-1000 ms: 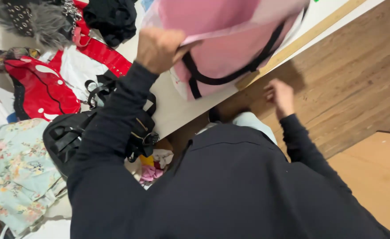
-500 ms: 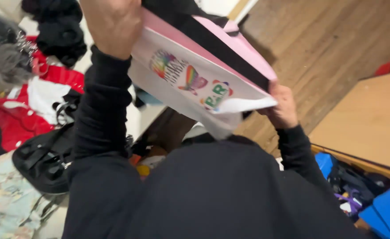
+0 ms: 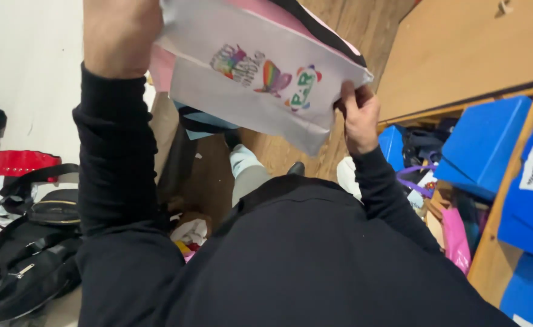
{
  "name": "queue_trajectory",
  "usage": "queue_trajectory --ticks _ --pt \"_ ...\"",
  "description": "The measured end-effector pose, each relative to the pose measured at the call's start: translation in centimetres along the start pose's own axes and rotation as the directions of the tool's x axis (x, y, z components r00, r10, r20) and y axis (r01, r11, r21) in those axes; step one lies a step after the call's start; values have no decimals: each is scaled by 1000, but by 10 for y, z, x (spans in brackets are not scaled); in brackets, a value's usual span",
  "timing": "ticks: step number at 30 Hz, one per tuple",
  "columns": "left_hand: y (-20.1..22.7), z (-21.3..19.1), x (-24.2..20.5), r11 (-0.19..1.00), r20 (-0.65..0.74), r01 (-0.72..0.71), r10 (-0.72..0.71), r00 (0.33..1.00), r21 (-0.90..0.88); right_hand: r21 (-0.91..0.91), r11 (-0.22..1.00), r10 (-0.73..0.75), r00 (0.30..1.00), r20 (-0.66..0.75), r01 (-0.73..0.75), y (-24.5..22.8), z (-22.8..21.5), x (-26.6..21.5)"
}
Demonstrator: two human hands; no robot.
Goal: The recorder uses thread-clipping scissors to trim loose threads and adjust the interior of several fabric bags.
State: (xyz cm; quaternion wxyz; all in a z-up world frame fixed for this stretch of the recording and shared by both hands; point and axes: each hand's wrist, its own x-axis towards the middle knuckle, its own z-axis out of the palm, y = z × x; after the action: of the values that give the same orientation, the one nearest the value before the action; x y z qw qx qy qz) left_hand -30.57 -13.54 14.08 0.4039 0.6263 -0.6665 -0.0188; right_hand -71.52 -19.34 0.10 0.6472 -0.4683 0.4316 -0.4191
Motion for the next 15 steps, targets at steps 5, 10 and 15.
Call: queue_trajectory --ticks 5,10,15 --pt "-9 61 -60 869 -30 343 -378 925 -357 -119 986 -135 981 -142 119 13 -37 18" --pt "-7 82 -86 773 -67 427 -514 855 -469 10 1000 0 998 -62 1 -10 -55 4" --pt "-3 86 -92 708 -12 503 -585 811 -496 88 994 67 997 -41 -64 -12 -78 1"
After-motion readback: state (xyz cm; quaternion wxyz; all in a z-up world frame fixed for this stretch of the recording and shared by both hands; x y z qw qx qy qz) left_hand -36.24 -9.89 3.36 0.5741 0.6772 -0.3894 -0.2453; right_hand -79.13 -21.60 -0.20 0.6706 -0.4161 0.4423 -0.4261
